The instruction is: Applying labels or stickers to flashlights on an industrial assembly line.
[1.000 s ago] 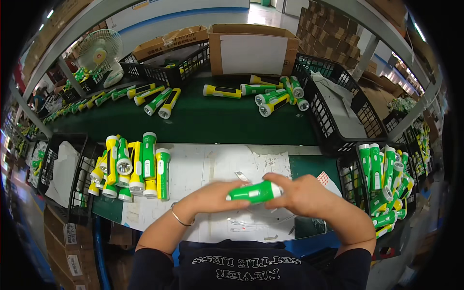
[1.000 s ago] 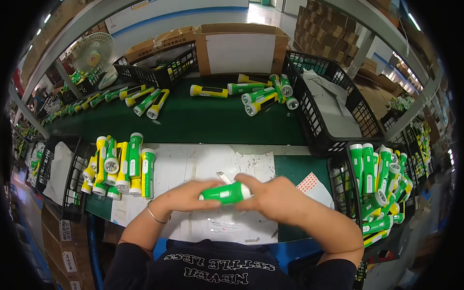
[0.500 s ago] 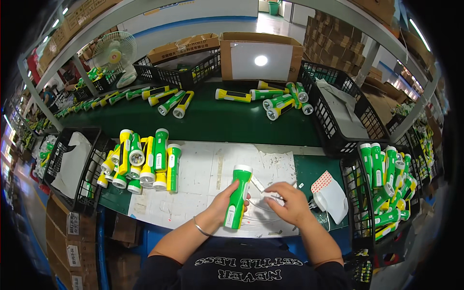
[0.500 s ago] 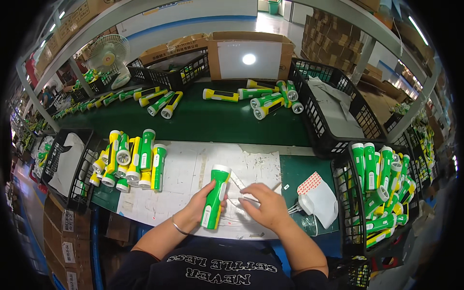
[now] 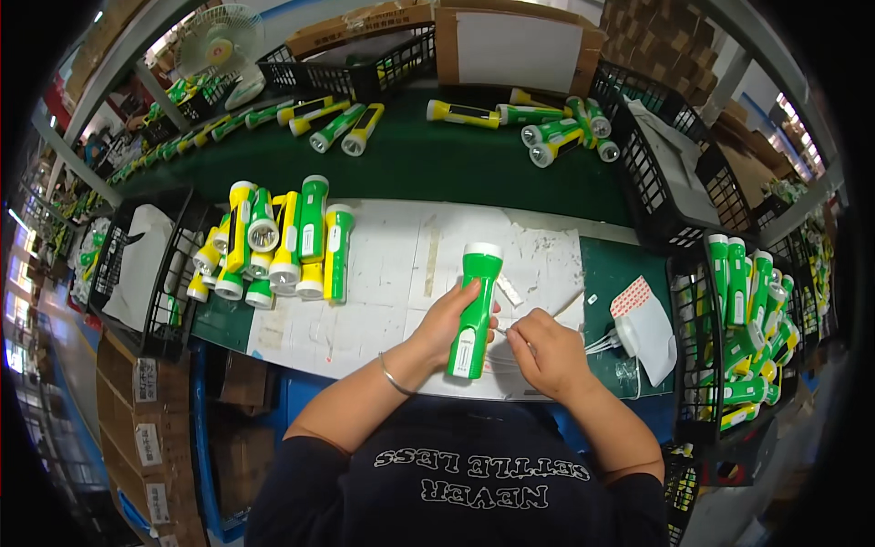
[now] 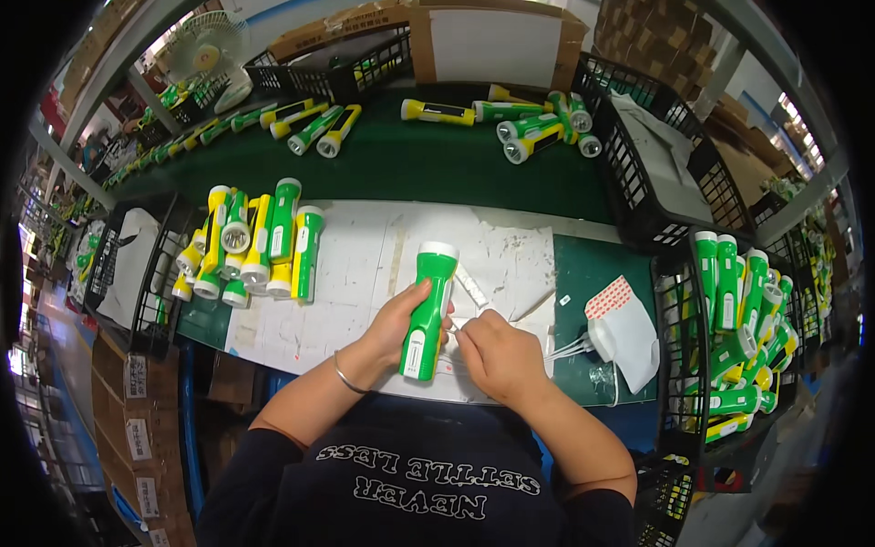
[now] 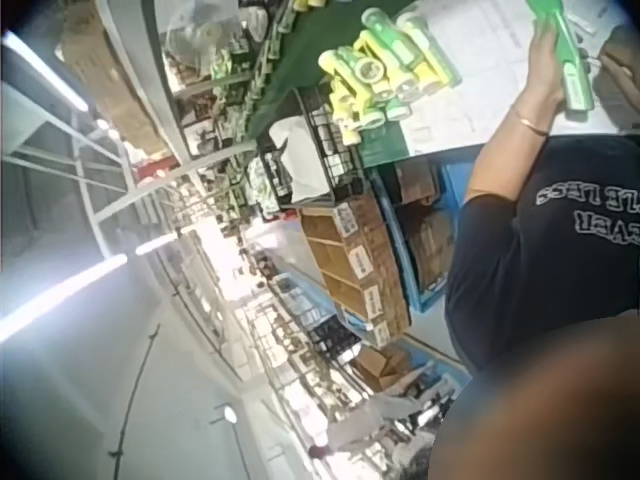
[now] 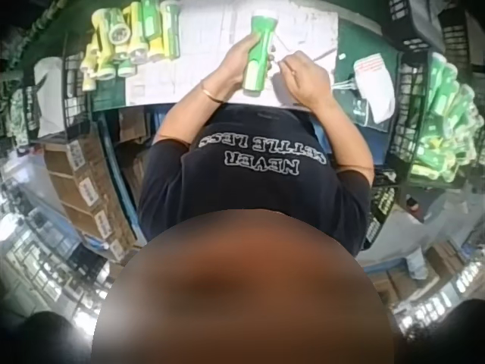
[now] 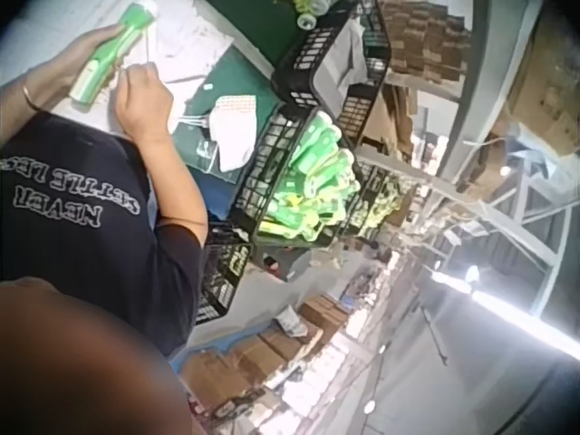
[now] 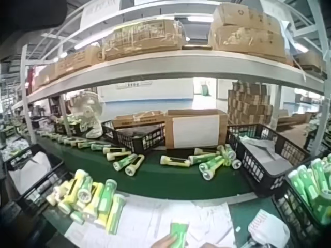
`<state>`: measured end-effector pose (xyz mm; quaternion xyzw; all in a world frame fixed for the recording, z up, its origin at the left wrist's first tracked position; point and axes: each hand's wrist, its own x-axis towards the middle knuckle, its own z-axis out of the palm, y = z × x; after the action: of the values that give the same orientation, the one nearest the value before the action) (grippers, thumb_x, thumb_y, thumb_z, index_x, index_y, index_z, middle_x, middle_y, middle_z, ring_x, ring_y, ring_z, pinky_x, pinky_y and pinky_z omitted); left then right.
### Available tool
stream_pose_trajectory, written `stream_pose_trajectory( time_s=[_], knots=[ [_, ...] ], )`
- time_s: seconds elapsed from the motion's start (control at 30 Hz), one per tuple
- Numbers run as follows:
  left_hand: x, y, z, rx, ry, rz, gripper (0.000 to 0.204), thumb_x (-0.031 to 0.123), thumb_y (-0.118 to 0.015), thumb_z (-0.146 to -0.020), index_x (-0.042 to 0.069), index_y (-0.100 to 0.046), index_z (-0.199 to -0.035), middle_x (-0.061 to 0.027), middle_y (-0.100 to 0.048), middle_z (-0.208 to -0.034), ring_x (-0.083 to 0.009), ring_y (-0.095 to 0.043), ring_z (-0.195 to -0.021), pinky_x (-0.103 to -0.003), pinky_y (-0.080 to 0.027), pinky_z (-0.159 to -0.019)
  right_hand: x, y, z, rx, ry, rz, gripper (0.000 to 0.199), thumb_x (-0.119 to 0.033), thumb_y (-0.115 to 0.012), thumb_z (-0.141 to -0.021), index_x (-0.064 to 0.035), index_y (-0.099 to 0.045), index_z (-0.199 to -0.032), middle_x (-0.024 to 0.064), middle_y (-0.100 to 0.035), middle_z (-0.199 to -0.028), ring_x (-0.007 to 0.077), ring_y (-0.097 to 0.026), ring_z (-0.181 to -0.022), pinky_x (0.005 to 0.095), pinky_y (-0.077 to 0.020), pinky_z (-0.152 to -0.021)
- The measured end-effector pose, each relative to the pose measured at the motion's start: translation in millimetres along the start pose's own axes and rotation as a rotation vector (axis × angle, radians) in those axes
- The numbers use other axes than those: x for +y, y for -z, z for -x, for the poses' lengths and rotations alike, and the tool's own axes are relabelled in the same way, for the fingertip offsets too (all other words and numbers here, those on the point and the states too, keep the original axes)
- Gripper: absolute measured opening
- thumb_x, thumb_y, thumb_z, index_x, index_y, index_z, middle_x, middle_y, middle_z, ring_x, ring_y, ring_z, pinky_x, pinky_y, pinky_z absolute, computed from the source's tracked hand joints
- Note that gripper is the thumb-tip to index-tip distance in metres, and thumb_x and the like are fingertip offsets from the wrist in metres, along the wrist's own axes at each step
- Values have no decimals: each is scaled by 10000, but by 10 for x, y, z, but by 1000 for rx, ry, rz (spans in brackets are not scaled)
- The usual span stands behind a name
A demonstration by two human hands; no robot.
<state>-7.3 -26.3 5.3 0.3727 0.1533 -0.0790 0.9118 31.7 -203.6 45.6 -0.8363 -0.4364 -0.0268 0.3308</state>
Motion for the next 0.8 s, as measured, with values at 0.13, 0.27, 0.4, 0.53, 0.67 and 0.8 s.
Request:
stream_pose_trajectory(
  time_s=[0.13,0.27,0.4,0.53,0.67,0.8],
  knots=[
    [-67,57,-34,31,3,52,402,448,-470,-915,95,-423,-1101,-95,-557,-868,-173,-570,-695,-318,-512,-550,58,-97,25,-221,-131,-96,193,-255,-609,-817,-62,-596,-819,104,-594,-773,272,-581,-588,331,-458,-514],
    [-201,-7,0,30,62,-4,470,471,-446,-919,57,-425,-1140,-111,-549,-923,-190,-570,-753,-322,-521,-599,106,-440,173,-436,-569,-1108,342,-250,-647,-850,19,-572,-1047,30,-608,-909,88,-565,-764,240,-463,-689],
    [-204,-11,-51,-135,81,97,499,446,-415,-938,43,-409,-1233,-147,-548,-1093,-243,-557,-1011,-372,-480,-851,-41,-452,282,-335,-967,-1469,270,-171,-612,-823,-20,-521,-1028,66,-595,-896,139,-569,-808,245,-459,-708],
    [-63,57,-149,-206,194,399,479,365,-556,-886,73,-441,-1247,-156,-540,-1127,-258,-536,-1062,-444,-436,-950,-111,-446,511,-632,-773,-1676,285,-239,-598,-820,-45,-502,-1005,113,-600,-857,168,-580,-754,259,-460,-686],
    [-9,49,-137,-339,197,292,425,248,-618,-854,79,-459,-1210,-132,-552,-1041,-268,-546,-1030,-486,-451,-930,-184,-399,520,-660,-724,-1522,325,-331,-593,-832,-63,-508,-996,113,-605,-798,160,-586,-738,259,-448,-664],
    [73,-104,-96,-189,176,31,399,178,-649,-822,52,-475,-1159,-120,-551,-988,-271,-570,-968,-467,-506,-820,-264,-437,568,-547,-723,-1370,274,-314,-575,-883,-43,-566,-923,63,-627,-781,124,-585,-720,246,-451,-639]
  ],
)
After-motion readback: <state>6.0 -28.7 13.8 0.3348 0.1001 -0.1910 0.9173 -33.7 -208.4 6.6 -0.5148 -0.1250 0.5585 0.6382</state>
